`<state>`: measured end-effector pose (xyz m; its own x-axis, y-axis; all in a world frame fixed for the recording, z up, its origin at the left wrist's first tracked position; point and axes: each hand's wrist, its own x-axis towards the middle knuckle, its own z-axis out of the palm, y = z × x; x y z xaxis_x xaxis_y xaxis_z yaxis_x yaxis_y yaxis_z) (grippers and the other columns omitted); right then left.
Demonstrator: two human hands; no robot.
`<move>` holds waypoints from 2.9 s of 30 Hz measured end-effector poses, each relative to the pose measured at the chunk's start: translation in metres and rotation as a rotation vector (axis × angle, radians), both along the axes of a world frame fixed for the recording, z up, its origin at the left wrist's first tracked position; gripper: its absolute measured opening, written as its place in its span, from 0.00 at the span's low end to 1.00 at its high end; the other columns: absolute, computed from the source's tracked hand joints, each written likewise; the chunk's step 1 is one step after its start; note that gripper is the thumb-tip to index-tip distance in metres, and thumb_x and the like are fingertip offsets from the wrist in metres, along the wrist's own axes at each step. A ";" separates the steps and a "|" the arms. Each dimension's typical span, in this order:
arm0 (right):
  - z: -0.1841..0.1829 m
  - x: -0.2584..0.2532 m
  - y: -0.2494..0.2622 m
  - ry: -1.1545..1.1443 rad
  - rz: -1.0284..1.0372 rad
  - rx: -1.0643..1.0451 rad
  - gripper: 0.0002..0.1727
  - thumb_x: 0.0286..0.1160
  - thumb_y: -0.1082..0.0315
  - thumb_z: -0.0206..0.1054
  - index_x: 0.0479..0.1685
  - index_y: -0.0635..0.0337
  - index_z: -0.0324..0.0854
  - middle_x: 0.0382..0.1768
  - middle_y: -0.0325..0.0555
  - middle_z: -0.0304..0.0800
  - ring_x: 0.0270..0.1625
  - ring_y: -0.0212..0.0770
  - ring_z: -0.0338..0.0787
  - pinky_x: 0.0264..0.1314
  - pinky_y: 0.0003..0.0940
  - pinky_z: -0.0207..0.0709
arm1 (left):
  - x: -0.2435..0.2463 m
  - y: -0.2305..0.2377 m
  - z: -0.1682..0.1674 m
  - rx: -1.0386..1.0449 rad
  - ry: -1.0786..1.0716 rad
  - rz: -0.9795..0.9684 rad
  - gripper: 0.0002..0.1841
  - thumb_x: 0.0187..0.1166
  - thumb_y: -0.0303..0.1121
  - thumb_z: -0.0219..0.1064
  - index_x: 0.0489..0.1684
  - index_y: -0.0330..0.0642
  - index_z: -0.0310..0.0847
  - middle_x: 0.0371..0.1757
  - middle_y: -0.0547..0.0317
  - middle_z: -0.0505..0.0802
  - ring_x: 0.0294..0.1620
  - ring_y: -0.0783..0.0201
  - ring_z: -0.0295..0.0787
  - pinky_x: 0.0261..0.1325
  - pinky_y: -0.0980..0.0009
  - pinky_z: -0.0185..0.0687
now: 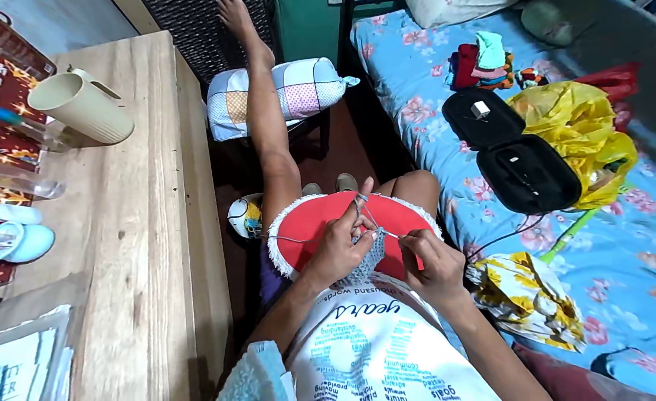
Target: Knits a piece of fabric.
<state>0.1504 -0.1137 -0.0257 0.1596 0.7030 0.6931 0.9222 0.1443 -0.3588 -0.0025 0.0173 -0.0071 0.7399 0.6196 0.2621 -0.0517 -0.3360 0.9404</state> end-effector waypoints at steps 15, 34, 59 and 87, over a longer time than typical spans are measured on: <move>0.017 0.019 -0.003 1.234 0.463 -0.387 0.19 0.71 0.77 0.64 0.62 0.59 0.81 0.33 0.26 0.85 0.26 0.17 0.76 0.25 0.12 0.67 | 0.004 -0.007 -0.005 -0.219 -0.157 -0.176 0.42 0.73 0.19 0.65 0.90 0.25 0.46 0.40 0.62 0.91 0.27 0.86 0.69 0.31 0.88 0.64; 0.005 -0.002 -0.002 1.159 0.414 -0.105 0.16 0.74 0.81 0.64 0.57 0.61 0.89 0.53 0.34 0.94 0.51 0.25 0.91 0.54 0.22 0.86 | 0.005 -0.016 0.002 -0.259 -0.062 -0.059 0.50 0.74 0.20 0.67 0.94 0.32 0.29 0.45 0.59 0.92 0.23 0.83 0.72 0.27 0.86 0.69; -0.017 0.024 -0.010 1.188 0.441 -0.230 0.16 0.72 0.78 0.64 0.56 0.60 0.89 0.49 0.32 0.92 0.44 0.22 0.87 0.45 0.18 0.82 | 0.013 -0.019 0.000 -0.578 -0.031 -0.005 0.49 0.70 0.16 0.67 0.95 0.39 0.38 0.42 0.56 0.93 0.29 0.72 0.89 0.35 0.79 0.86; -0.017 0.008 -0.020 0.075 -0.021 -0.266 0.22 0.64 0.75 0.60 0.54 0.53 0.94 0.32 0.50 0.86 0.21 0.42 0.81 0.17 0.35 0.70 | 0.020 -0.031 -0.032 0.090 0.120 0.220 0.37 0.70 0.21 0.66 0.85 0.25 0.61 0.38 0.58 0.96 0.38 0.71 0.93 0.47 0.76 0.87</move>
<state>0.1582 -0.1333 -0.0427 0.2199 0.8548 0.4701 0.8933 0.0172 -0.4491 0.0179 -0.0139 -0.0393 0.6191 0.7470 0.2423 0.1417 -0.4097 0.9011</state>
